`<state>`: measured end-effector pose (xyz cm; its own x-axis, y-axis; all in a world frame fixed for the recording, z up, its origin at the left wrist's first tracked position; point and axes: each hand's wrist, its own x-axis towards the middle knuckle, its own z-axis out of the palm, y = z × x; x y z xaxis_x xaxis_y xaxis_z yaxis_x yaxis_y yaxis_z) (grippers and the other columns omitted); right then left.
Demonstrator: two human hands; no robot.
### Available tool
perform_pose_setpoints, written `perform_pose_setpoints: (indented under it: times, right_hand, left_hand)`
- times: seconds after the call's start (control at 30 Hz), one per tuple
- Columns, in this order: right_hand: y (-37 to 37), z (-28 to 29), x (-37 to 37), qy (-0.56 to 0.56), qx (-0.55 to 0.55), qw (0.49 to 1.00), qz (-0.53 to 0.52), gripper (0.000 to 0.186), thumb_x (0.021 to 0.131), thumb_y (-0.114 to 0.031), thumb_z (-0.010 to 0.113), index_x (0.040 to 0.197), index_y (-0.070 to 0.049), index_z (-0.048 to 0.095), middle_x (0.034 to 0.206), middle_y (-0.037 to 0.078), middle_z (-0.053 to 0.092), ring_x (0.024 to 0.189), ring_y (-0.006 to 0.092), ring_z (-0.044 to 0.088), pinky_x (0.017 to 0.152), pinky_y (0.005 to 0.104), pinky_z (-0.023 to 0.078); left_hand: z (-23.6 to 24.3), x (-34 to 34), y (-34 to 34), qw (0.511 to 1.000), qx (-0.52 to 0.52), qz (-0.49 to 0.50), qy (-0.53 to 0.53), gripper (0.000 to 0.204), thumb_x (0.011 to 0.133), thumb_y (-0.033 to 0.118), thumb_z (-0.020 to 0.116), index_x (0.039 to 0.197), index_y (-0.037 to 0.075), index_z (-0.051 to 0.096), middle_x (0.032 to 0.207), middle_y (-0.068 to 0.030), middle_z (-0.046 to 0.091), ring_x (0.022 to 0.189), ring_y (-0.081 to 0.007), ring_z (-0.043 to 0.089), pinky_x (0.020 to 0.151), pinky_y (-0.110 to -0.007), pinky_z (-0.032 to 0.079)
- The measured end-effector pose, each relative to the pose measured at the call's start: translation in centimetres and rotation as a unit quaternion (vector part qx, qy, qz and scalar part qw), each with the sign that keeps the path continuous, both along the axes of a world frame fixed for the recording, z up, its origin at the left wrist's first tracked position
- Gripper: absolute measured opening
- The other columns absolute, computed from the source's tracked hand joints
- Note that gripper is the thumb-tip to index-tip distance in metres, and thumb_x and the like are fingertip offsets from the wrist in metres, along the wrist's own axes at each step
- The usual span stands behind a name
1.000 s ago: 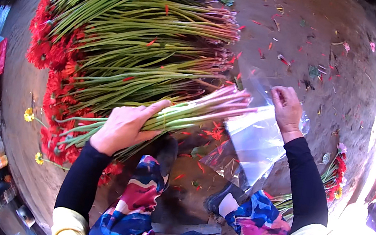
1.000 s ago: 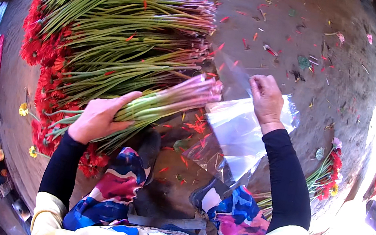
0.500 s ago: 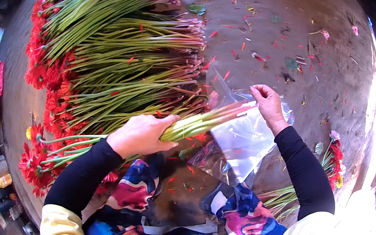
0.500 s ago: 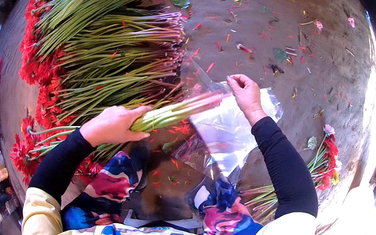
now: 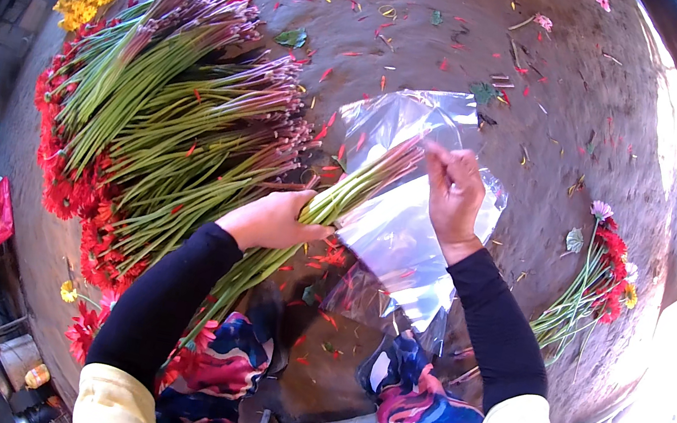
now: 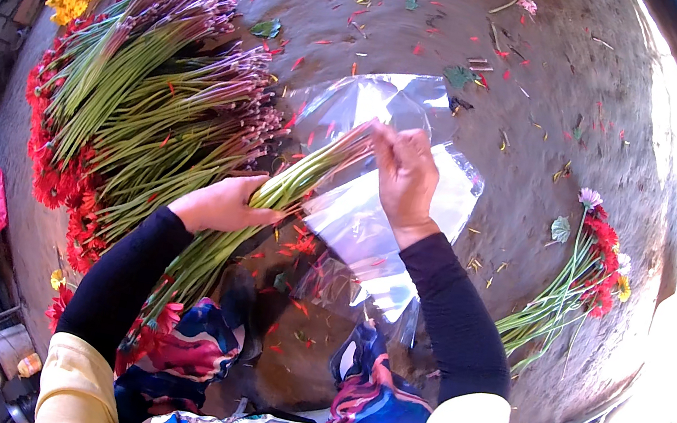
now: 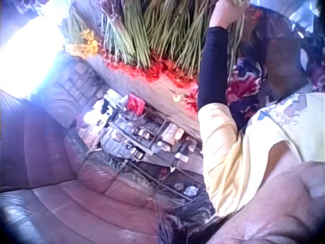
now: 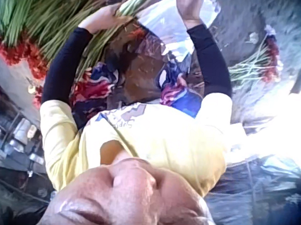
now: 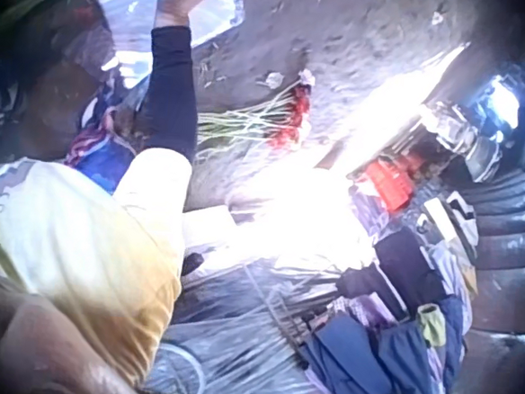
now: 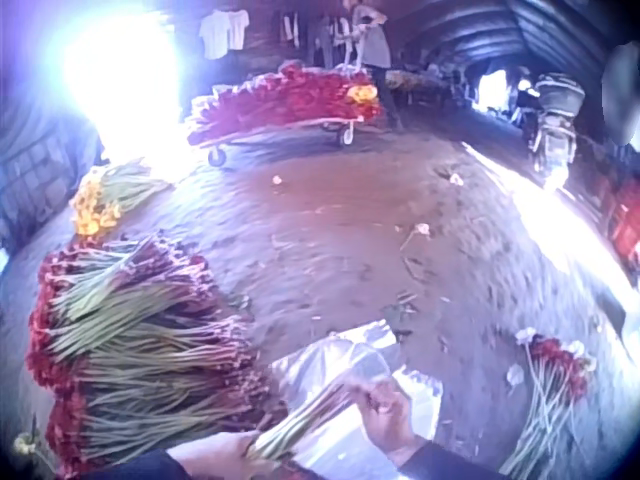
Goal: The person places gerbera daisies into plastic sleeves by hand and then sets the sleeved flowers aside in piles on the floor.
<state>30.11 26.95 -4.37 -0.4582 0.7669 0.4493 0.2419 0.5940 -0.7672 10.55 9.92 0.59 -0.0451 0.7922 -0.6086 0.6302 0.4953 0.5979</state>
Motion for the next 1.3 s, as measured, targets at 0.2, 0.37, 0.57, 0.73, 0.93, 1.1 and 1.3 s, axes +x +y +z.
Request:
perform_pose_setpoints:
  times: [0.2,0.37,0.57,0.73,0.93,1.1,1.3]
  right_hand:
    - [3.4,0.0,0.4,0.008,0.03,0.998,-0.057,0.019,0.081,-0.008,0.067,0.1,-0.01,0.068,0.07,0.004,0.055,0.061,0.0165,0.054,0.055,0.0275,0.044]
    - [-1.7,-2.3,2.2,-0.008,0.029,0.99,0.141,0.023,0.075,-0.008,0.072,0.097,-0.014,0.07,0.07,0.004,0.055,0.059,0.0183,0.057,0.051,0.0288,0.046]
    - [-2.5,0.2,-0.3,0.112,0.005,0.984,0.137,0.024,0.074,-0.004,0.072,0.097,-0.008,0.067,0.077,0.005,0.058,0.07,0.0201,0.058,0.062,0.0304,0.047]
    - [-3.7,-4.1,1.0,0.132,-0.367,0.921,0.005,0.075,0.067,-0.008,0.078,0.13,-0.002,0.039,0.119,0.011,0.05,0.104,0.0165,0.05,0.085,0.0293,0.045]
    - [-12.7,-6.0,4.6,0.057,-0.659,0.641,0.389,0.103,0.068,-0.031,0.081,0.144,-0.006,0.018,0.135,0.009,0.04,0.123,0.0181,0.038,0.104,0.0322,0.031]
    - [-11.3,-3.9,4.2,0.009,-0.678,0.679,0.28,0.054,0.079,-0.013,0.072,0.126,-0.003,0.048,0.109,0.003,0.06,0.099,0.0109,0.055,0.089,0.0286,0.045]
    - [-7.5,-7.9,6.9,-0.006,-0.677,0.709,0.197,0.048,0.077,-0.019,0.072,0.119,-0.002,0.054,0.106,0.003,0.061,0.096,0.0117,0.056,0.087,0.0285,0.046]
  left_hand:
    - [-2.2,0.5,3.7,1.0,-0.03,-0.007,0.008,0.048,0.082,0.037,0.066,0.115,0.003,0.057,0.091,-0.0123,0.066,0.082,-0.0183,0.061,0.078,-0.032,0.047]
    - [0.3,2.3,7.8,0.992,-0.109,0.055,0.021,0.053,0.081,0.043,0.067,0.091,-0.008,0.059,0.074,-0.0097,0.061,0.067,-0.0143,0.056,0.061,-0.032,0.047]
    - [0.0,2.0,10.3,0.916,-0.003,0.279,-0.289,0.035,0.085,0.038,0.066,0.085,0.003,0.059,0.066,-0.0005,0.056,0.055,-0.0057,0.054,0.045,-0.025,0.044]
    - [-1.4,1.8,11.7,0.9,0.073,0.301,-0.307,0.039,0.085,0.044,0.063,0.09,0.006,0.055,0.064,-0.0005,0.054,0.052,-0.0109,0.054,0.044,-0.026,0.042]
    - [-3.7,1.5,13.7,0.832,0.111,0.4,-0.369,0.041,0.082,0.043,0.068,0.094,0.007,0.054,0.064,-0.0039,0.056,0.051,-0.0126,0.054,0.046,-0.03,0.045]
    - [-6.9,1.9,12.9,0.796,0.161,0.441,-0.382,0.05,0.088,0.049,0.057,0.109,0.003,0.055,0.085,-0.0044,0.06,0.065,-0.0106,0.056,0.056,-0.028,0.047]
    - [-11.0,3.2,8.9,0.927,0.092,0.332,0.147,0.047,0.07,0.022,0.078,0.106,0.0,0.055,0.094,-0.01,0.059,0.091,-0.0188,0.057,0.081,-0.029,0.045]
